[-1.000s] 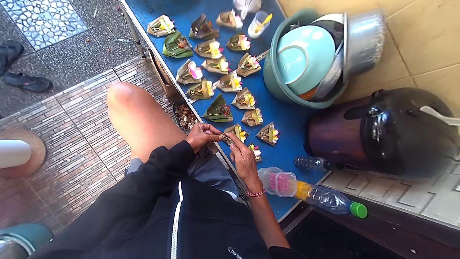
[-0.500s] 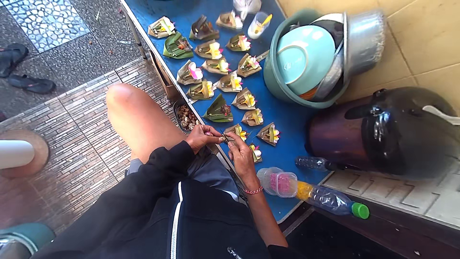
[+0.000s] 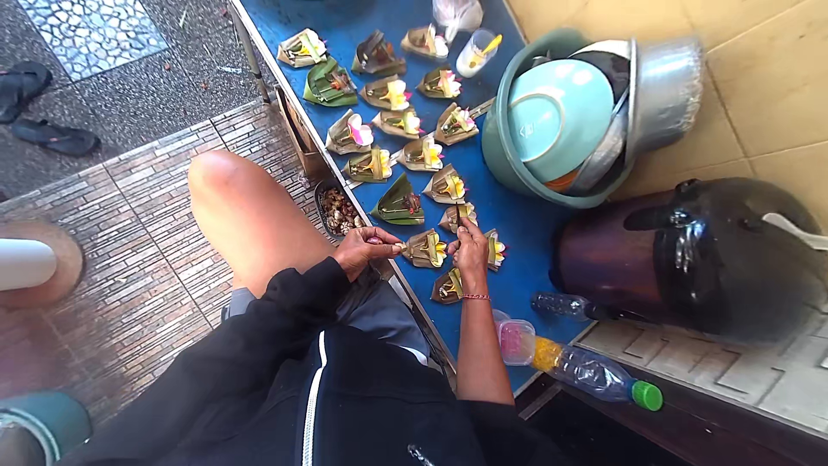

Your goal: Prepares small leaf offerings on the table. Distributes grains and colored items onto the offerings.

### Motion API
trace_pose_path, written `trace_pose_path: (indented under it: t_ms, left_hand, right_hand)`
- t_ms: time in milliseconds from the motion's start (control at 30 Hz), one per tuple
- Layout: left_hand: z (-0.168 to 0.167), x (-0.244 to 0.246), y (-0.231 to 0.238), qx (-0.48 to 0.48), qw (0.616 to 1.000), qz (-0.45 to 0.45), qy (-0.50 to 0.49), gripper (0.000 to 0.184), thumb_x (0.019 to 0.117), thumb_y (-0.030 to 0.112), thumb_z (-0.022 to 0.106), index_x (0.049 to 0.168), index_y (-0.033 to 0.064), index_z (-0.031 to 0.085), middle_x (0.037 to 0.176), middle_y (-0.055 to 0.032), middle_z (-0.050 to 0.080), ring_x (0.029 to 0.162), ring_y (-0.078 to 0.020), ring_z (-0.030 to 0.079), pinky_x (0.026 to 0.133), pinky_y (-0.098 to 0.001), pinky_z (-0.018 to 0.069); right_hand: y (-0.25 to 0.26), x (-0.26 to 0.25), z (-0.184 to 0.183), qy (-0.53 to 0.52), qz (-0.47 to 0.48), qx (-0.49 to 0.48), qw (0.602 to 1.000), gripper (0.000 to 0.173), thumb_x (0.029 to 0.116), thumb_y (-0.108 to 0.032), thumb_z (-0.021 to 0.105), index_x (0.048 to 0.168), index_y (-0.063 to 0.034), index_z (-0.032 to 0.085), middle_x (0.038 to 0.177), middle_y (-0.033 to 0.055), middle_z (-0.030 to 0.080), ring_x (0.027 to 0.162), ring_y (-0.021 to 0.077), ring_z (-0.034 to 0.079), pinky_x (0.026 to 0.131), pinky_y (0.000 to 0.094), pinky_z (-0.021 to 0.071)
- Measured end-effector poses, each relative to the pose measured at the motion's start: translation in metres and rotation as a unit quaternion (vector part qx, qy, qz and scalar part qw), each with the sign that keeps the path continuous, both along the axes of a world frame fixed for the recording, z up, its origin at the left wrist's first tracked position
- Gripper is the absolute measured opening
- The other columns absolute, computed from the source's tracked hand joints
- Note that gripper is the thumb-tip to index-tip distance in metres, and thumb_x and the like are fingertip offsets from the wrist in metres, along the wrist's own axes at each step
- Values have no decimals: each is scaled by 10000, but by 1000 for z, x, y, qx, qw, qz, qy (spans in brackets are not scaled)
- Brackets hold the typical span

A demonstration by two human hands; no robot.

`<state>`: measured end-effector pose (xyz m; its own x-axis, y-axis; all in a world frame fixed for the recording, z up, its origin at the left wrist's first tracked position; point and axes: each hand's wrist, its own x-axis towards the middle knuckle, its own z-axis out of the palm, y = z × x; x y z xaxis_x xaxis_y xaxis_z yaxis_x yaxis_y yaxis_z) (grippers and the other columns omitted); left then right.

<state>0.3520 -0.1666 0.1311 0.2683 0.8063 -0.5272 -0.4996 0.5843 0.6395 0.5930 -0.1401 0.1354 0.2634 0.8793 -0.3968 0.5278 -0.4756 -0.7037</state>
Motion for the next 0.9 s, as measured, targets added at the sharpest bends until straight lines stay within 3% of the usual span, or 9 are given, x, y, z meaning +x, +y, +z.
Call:
trace_pose_path:
  t_ms: [133,267,367,500,600,733,900]
  left_hand:
    - [1,-2,1,-10,1000,8,-7,135,889,-131,670,999,-54,661,891,-106,724,787,-147,709,805,-291,603]
    - [1,-4,2,-22,1000,13,-14,133,901,-118,660,1012,-45,657,904,-104,719,797,-144,702,801,-286,596]
    - [2,-4,2,-33,999,29,-16,123,911,-112,650,1014,-46,657,892,-95,720,790,-142,706,798,-285,599]
    - [-1,-5,4,-50,997,56,-31,124,924,-105,640,1035,-49,648,926,-108,716,795,-143,706,792,-275,599]
    - [0,-5,7,-78,992,89,-48,130,924,-90,651,1047,-49,646,923,-113,713,787,-138,697,776,-261,592]
    - [6,-4,7,-103,986,119,-49,107,932,-98,631,1027,-49,641,872,-89,714,753,-116,700,763,-247,598]
    - [9,-5,7,-110,985,127,-48,113,931,-115,614,1025,-56,636,862,-85,700,743,-117,691,756,-247,597]
  right_hand:
    - [5,-1,-2,-6,-2,-27,1000,431,1128,-392,332,1486,-259,531,600,41,479,421,110,348,427,261,319]
    - [12,-1,-1,8,14,-16,1000,409,1131,-310,372,1499,-216,524,626,55,532,423,104,375,417,247,318]
    - [9,4,-4,17,24,-9,1000,395,1125,-336,394,1487,-264,534,634,54,558,415,92,377,413,236,318]
    - [-1,-13,12,61,69,32,995,428,1134,-306,351,1508,-167,507,652,43,586,435,78,416,421,225,361]
    - [-25,-48,28,59,174,85,979,456,1101,-215,341,1489,-70,530,679,31,606,531,109,499,533,308,455]
    - [-51,-73,22,-34,255,160,953,428,1093,-234,384,1447,-154,611,652,-5,593,581,144,552,609,391,495]
    - [-53,-76,20,-86,262,175,945,428,1087,-198,408,1472,-171,592,668,37,619,601,201,582,623,444,497]
